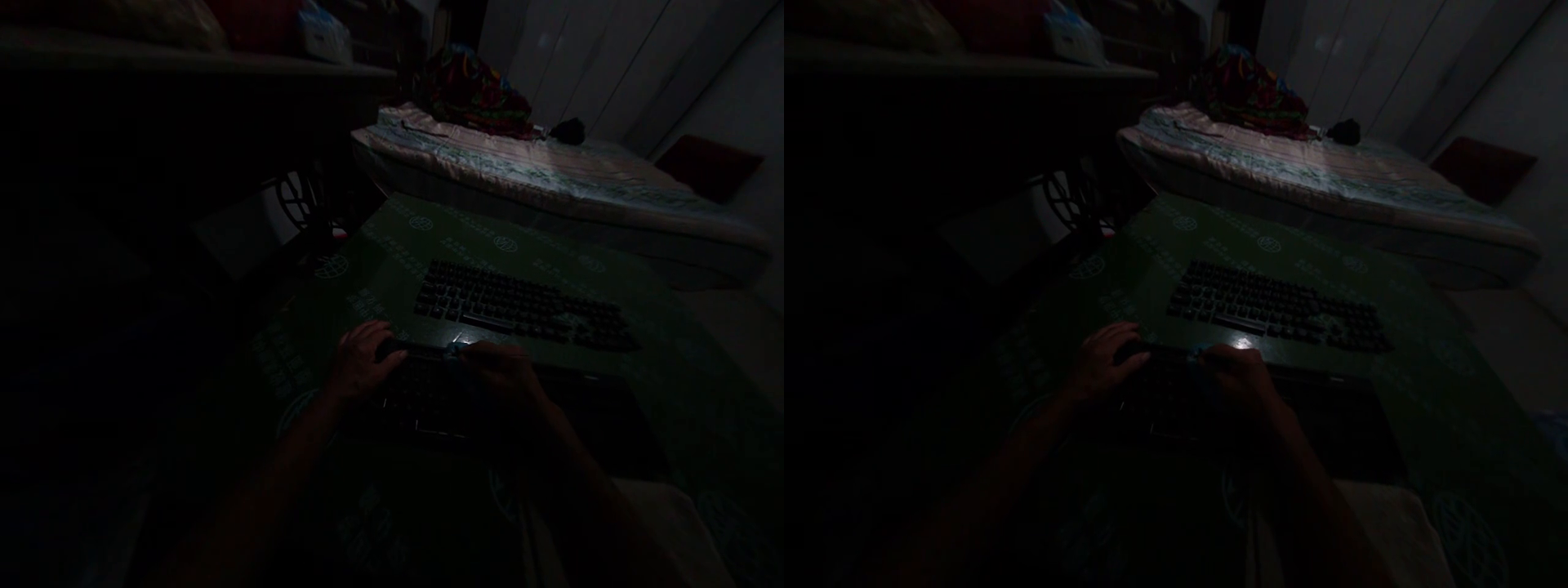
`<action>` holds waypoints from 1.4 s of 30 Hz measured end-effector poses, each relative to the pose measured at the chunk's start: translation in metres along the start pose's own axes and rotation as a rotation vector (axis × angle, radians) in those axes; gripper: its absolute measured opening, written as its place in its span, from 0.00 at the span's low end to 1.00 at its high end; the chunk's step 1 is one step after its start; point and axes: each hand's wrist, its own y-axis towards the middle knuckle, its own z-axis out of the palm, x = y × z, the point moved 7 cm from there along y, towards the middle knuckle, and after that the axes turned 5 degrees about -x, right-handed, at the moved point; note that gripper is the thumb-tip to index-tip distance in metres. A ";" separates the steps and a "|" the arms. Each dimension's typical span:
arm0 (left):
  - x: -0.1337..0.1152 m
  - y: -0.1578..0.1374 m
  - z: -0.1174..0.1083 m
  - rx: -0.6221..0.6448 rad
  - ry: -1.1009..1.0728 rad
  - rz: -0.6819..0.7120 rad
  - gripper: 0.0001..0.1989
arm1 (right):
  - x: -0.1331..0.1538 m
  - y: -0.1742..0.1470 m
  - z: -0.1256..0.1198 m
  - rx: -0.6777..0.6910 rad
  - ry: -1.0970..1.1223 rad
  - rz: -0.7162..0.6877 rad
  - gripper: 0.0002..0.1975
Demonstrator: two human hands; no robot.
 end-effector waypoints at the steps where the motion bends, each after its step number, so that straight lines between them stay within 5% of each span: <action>1: 0.000 0.000 0.000 0.002 -0.002 0.001 0.16 | 0.000 0.000 0.000 0.006 -0.004 0.007 0.12; 33: -0.003 -0.003 -0.001 -0.003 -0.026 -0.006 0.17 | 0.006 0.003 0.009 -0.051 0.011 0.001 0.11; 42: -0.003 -0.003 0.001 -0.018 -0.040 0.024 0.17 | 0.017 0.017 0.021 0.073 -0.059 -0.023 0.11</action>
